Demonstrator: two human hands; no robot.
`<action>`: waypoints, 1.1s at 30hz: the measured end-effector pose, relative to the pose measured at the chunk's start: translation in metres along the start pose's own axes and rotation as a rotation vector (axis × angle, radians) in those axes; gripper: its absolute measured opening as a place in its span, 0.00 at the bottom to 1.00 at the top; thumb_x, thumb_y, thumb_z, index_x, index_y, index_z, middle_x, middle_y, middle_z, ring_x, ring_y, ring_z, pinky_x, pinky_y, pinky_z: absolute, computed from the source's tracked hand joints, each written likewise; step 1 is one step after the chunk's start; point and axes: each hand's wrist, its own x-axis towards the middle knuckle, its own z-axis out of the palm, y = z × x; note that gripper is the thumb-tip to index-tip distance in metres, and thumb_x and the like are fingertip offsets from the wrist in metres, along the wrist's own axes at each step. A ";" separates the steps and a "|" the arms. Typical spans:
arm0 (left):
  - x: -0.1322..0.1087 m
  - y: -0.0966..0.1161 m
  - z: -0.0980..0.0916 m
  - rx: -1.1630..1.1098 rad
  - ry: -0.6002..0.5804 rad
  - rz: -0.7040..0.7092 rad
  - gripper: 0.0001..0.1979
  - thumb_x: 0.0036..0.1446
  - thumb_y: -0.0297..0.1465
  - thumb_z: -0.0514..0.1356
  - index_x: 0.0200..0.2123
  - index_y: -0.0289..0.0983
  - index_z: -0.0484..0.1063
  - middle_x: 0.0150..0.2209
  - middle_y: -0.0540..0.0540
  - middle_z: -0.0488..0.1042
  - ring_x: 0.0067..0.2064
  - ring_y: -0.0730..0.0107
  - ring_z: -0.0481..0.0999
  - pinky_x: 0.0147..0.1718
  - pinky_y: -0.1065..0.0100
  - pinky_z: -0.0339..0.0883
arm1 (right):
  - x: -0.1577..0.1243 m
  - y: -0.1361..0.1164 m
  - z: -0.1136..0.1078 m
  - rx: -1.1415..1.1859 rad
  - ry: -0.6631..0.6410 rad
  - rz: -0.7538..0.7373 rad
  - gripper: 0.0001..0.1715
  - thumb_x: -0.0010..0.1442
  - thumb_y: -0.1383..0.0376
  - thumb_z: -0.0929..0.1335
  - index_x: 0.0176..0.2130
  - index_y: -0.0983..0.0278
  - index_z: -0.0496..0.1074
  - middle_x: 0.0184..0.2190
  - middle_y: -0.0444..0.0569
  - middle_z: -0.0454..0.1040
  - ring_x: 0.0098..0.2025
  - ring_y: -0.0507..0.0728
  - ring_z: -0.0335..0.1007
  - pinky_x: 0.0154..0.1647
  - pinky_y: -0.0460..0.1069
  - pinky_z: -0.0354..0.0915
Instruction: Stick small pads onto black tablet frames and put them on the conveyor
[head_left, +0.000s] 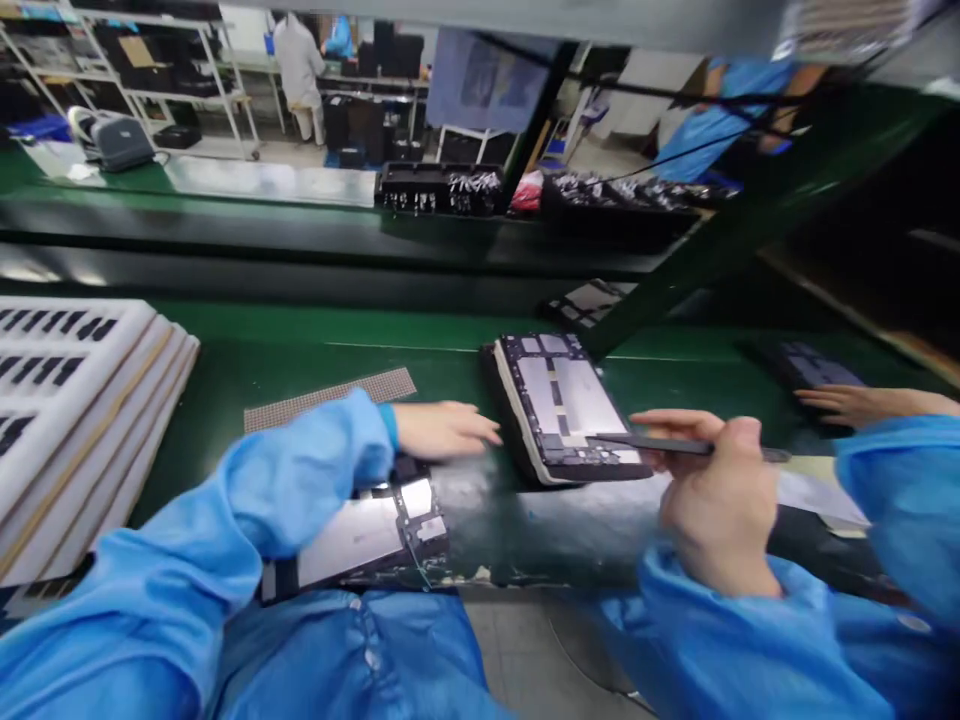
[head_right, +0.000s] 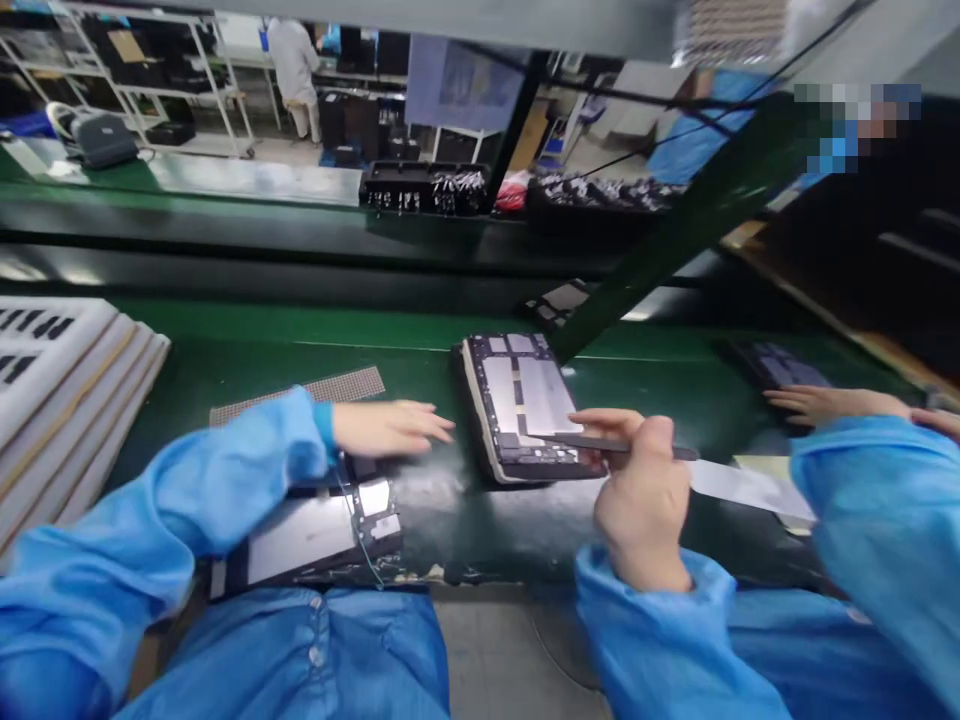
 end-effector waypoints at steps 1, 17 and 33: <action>-0.012 -0.017 -0.027 0.054 -0.052 0.011 0.22 0.74 0.44 0.64 0.62 0.37 0.76 0.63 0.38 0.77 0.62 0.57 0.79 0.64 0.48 0.79 | -0.013 -0.005 0.005 0.088 -0.093 0.053 0.44 0.73 0.30 0.56 0.41 0.57 0.84 0.28 0.50 0.75 0.29 0.61 0.69 0.35 0.59 0.68; -0.315 -0.077 -0.107 0.316 -0.279 0.056 0.25 0.79 0.46 0.53 0.75 0.67 0.65 0.78 0.59 0.66 0.81 0.65 0.63 0.76 0.58 0.72 | -0.152 0.022 0.121 0.628 -0.317 0.580 0.29 0.46 0.43 0.88 0.42 0.54 0.87 0.30 0.41 0.81 0.40 0.53 0.83 0.61 0.54 0.81; -0.068 -0.139 -0.132 0.630 -0.039 0.159 0.19 0.78 0.37 0.54 0.62 0.43 0.81 0.50 0.44 0.77 0.46 0.67 0.79 0.46 0.67 0.73 | -0.034 -0.064 0.216 0.251 -0.748 -0.003 0.30 0.62 0.40 0.81 0.50 0.56 0.76 0.42 0.48 0.85 0.46 0.59 0.82 0.52 0.56 0.78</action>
